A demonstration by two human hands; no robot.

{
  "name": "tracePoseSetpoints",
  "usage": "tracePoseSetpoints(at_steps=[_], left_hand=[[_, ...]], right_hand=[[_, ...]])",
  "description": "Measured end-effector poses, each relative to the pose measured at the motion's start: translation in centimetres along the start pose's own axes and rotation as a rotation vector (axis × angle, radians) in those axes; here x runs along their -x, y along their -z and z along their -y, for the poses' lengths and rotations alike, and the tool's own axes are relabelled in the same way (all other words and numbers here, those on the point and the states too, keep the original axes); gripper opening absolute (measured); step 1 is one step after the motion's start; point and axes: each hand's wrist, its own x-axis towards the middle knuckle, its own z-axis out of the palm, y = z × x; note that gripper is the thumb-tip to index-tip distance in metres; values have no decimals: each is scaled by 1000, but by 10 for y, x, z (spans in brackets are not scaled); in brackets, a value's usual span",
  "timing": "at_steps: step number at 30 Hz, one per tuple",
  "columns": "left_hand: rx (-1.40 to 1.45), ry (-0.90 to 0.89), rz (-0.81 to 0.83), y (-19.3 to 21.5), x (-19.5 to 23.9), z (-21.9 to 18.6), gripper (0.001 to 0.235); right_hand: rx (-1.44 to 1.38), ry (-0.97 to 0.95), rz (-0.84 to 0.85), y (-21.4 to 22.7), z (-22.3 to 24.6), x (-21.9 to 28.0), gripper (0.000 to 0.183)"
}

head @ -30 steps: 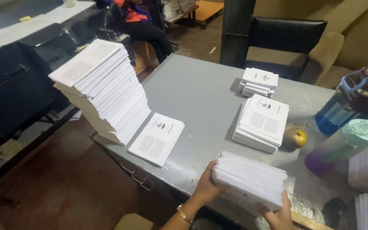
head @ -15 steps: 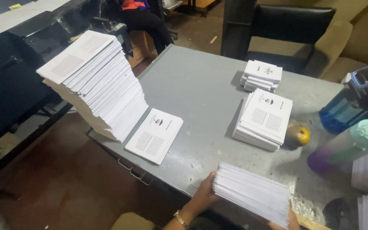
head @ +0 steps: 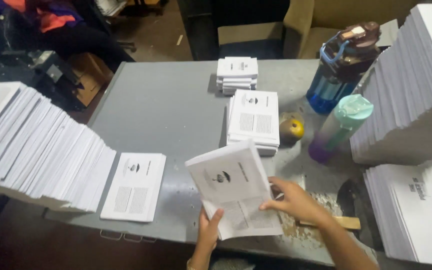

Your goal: The person is manually folding printed sheets of paper into booklets, using a wooden block to sharpen the creases, and then stacking the finished booklets.

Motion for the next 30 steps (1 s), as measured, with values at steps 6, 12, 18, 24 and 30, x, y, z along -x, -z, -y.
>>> tracePoseSetpoints(at_steps=[6, 12, 18, 24, 30], left_hand=[[-334, 446, -192, -5, 41, -114, 59], [-579, 282, -152, 81, -22, -39, 60], [-914, 413, -131, 105, 3, -14, 66], [-966, 301, -20, 89, -7, -23, 60], [-1254, -430, -196, 54, 0, -74, 64]], right_hand=[[541, 283, -590, 98, -81, -217, 42], [930, 281, -778, 143, -116, -407, 41], [907, 43, -704, 144, -106, -414, 55], [707, 82, -678, 132, -70, -392, 56], [615, 41, -562, 124, -65, -382, 52]])
